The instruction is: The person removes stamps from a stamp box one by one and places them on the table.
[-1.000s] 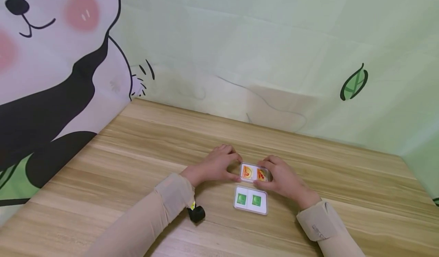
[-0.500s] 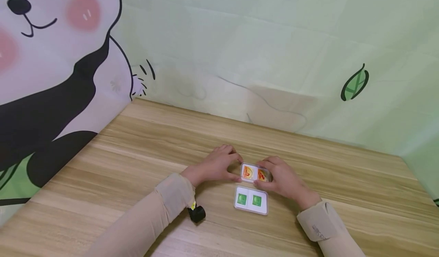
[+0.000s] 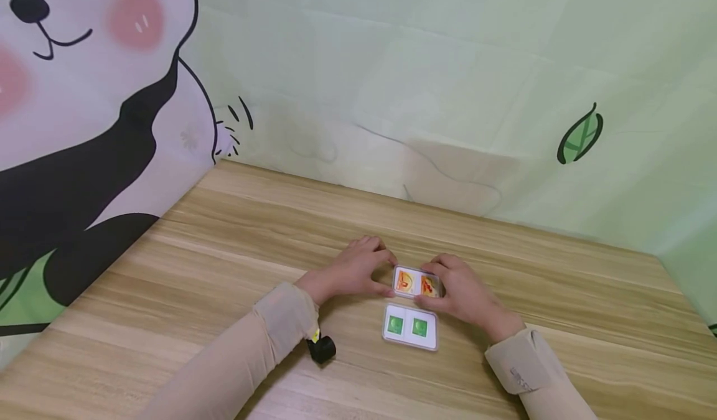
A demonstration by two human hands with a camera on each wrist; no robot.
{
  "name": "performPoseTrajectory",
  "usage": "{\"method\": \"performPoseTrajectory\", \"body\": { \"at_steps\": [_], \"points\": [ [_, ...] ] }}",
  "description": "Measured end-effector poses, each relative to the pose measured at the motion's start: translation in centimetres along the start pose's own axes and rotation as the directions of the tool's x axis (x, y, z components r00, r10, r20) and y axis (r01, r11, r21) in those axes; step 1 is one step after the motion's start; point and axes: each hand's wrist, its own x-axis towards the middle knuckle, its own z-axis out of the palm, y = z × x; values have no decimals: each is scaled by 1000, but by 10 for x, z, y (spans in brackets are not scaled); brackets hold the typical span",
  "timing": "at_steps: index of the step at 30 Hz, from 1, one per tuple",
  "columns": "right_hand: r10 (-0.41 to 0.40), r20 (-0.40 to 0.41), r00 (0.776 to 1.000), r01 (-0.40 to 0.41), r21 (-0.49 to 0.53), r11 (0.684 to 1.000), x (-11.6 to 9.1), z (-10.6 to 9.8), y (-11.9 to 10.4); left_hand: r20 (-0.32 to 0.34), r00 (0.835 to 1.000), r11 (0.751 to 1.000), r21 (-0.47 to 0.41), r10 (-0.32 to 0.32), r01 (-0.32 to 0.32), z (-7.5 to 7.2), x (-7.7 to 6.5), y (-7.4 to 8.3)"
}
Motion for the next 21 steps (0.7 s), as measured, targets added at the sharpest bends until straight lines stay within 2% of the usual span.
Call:
{"method": "performPoseTrajectory", "body": {
  "at_steps": [10, 21],
  "points": [
    [-20, -40, 999, 20, 5, 1000, 0, 3, 1, 6, 1000, 1000, 5, -6, 6, 2, 0, -1],
    [-1, -27, 1000, 2, 39, 999, 2, 2, 0, -3, 1000, 1000, 9, -7, 7, 2, 0, -2]
  ]
}}
